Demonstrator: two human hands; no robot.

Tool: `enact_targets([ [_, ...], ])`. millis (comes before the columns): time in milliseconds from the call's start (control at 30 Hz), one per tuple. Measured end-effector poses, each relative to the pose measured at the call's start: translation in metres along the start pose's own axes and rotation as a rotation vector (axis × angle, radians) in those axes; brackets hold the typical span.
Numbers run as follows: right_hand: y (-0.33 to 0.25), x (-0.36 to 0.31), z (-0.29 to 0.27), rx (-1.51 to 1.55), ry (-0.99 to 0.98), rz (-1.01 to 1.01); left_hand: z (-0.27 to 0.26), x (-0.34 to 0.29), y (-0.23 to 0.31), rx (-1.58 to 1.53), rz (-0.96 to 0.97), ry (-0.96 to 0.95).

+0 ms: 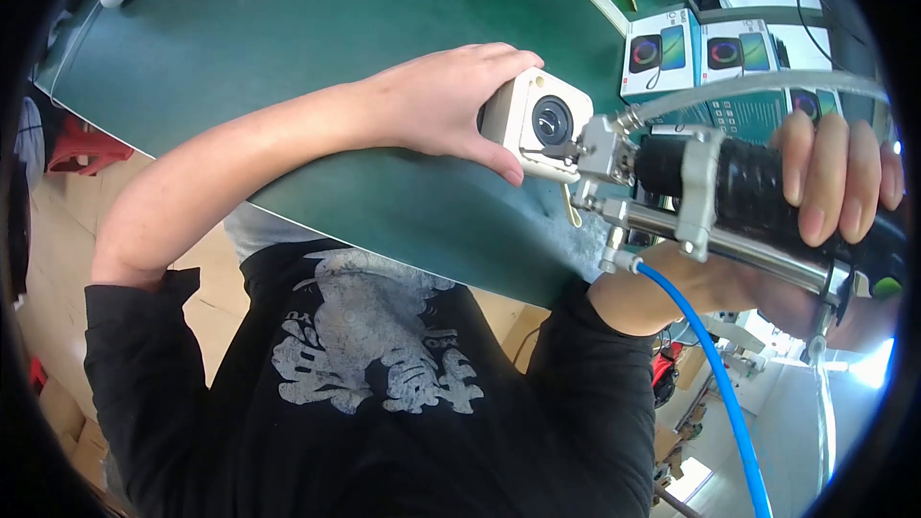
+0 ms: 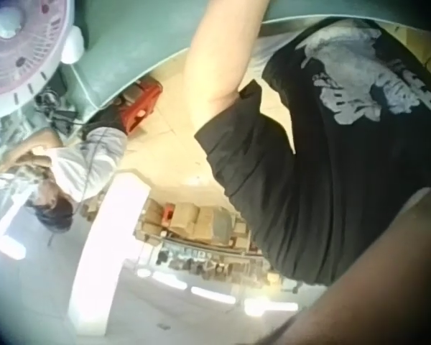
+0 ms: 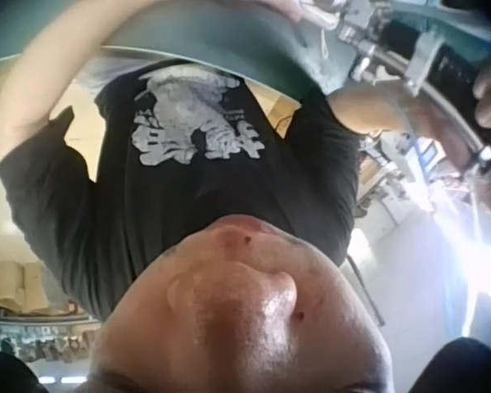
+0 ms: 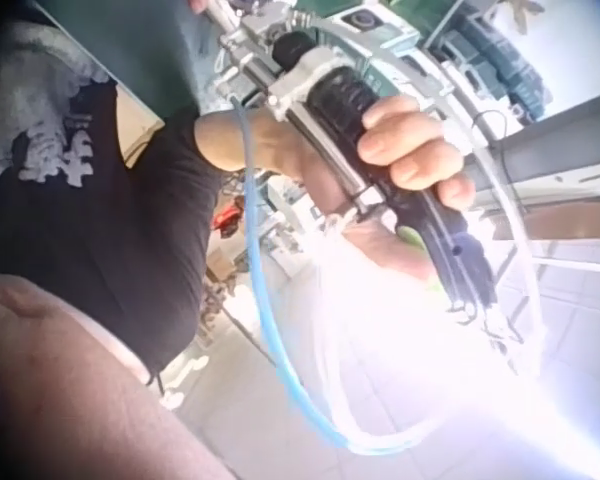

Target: The person secures screws into a small white electronic device using an electric screwdriver.

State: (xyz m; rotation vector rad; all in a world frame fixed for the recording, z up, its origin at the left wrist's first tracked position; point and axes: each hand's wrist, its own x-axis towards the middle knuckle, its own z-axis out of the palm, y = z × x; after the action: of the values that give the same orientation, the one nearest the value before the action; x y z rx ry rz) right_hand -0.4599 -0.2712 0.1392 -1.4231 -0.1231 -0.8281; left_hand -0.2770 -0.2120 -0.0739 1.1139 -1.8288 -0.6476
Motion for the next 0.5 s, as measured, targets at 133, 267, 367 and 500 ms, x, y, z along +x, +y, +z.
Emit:
enact_targets([
  [133, 0.002, -0.001, -0.009, -0.071, -0.018, 0.045, -0.002, -0.001, -0.003, 0.03, -0.018, 0.004],
  [267, 0.007, -0.005, -0.024, 0.005, -0.121, -0.012, -0.005, 0.008, 0.003, 0.023, -0.054, -0.083],
  [367, 0.019, 0.003, -0.02, 0.055, -0.108, -0.021, -0.008, 0.011, -0.009, -0.007, -0.03, -0.101],
  [500, 0.017, 0.006, -0.021, -0.111, 0.052, -0.009, -0.015, 0.008, -0.017, 0.006, 0.05, -0.184],
])
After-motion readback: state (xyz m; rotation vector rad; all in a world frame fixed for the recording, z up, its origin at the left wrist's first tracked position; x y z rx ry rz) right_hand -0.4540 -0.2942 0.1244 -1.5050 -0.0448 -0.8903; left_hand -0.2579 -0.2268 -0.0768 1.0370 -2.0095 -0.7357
